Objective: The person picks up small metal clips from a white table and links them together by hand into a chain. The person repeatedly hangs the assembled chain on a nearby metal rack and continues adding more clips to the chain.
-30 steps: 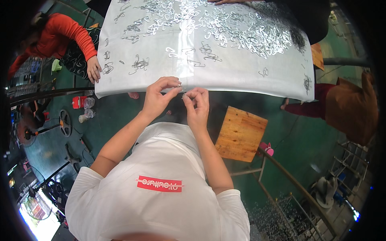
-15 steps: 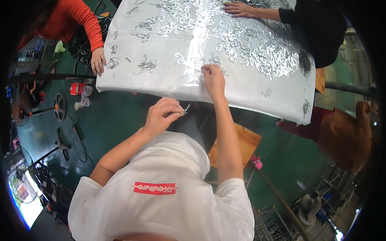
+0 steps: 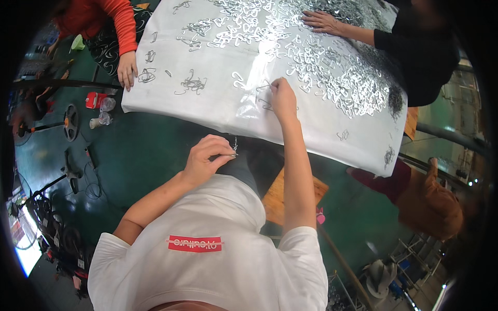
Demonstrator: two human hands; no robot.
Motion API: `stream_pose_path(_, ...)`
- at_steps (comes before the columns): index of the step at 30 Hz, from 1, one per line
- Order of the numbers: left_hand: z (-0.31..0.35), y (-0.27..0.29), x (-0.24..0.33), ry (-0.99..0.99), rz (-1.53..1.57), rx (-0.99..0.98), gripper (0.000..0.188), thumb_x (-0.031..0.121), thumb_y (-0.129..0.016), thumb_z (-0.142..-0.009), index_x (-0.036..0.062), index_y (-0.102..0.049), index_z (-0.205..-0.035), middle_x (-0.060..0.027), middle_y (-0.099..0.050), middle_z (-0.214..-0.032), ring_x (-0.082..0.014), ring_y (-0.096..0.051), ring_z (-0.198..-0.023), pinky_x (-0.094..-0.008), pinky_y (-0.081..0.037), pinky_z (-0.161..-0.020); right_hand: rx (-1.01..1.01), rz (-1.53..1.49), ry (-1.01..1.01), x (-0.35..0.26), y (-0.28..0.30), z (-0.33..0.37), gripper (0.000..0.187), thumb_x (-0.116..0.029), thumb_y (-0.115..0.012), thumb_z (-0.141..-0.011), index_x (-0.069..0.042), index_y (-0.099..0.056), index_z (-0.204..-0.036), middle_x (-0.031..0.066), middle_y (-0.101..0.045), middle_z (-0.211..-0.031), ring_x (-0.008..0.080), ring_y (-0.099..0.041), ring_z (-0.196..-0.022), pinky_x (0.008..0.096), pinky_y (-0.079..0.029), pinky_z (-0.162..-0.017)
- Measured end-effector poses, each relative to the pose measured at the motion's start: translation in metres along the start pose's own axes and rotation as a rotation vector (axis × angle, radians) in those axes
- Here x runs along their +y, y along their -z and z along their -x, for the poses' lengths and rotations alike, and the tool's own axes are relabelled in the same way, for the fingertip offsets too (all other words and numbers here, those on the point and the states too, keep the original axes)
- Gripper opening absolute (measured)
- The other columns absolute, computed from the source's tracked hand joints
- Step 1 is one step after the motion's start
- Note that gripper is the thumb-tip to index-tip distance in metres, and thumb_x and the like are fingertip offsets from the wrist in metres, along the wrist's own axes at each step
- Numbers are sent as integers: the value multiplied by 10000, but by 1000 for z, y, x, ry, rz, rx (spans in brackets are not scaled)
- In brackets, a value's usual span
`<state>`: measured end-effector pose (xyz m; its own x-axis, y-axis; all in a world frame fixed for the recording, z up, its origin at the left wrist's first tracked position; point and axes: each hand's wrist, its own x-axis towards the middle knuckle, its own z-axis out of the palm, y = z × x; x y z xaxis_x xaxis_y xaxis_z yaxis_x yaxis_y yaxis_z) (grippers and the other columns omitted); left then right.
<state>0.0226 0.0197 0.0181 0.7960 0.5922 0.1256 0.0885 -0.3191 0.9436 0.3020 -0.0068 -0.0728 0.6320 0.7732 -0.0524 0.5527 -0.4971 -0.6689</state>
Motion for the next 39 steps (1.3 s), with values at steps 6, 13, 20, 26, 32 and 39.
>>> stream_pose_path(6, 2, 4, -7, -35, 10, -58, 106, 41, -729, -737, 56, -704, -839, -43, -667, -862, -225, -615, -894, -338, -455, -825, 109, -241, -301, 49, 39, 80, 161, -105, -534, -936, 11, -624, -1002, 36, -591, -740, 98, -538, -608, 277, -455, -561)
stream_pose_path(13, 3, 6, -10, -67, 15, -121, 109, 29, -730, -730, 55, -702, -831, -46, -667, -849, -224, -616, -879, -337, -456, -811, 367, 423, -176, 79, 27, 112, 161, -164, -533, -942, -37, -592, -1020, 158, -665, -754, 330, -647, -644, 415, -504, -602)
stream_pose_path(20, 3, 7, -10, -100, 3, -155, 137, 4, -745, -712, 51, -707, -835, -48, -669, -856, -216, -617, -870, -326, -480, -785, 422, 563, 67, 87, 14, 114, 131, -132, -556, -909, -74, -596, -1018, 126, -669, -825, 319, -638, -592, 407, -511, -507)
stream_pose_path(26, 3, -3, -7, -54, 48, -162, 106, 43, -737, -732, 64, -704, -831, -36, -660, -854, -212, -610, -871, -335, -450, -812, 364, 600, 86, 88, 16, 111, 133, -93, -565, -884, -64, -585, -1012, 111, -652, -794, 306, -626, -570, 404, -499, -487)
stream_pose_path(32, 4, -15, -6, -72, 41, -180, 98, 65, -734, -744, 69, -709, -839, -34, -668, -851, -211, -613, -875, -340, -445, -826, 391, 585, 129, 88, 12, 110, 140, -64, -553, -870, -57, -575, -1008, 107, -643, -771, 297, -626, -582, 400, -489, -489)
stream_pose_path(39, 2, -33, -1, -187, -13, -193, 118, 30, -744, -728, 57, -713, -838, -49, -694, -841, -213, -633, -843, -320, -472, -793, 271, -341, -482, 39, 40, 126, 125, -127, -536, -945, -15, -554, -998, 101, -699, -852, 210, -689, -681, 316, -514, -574)
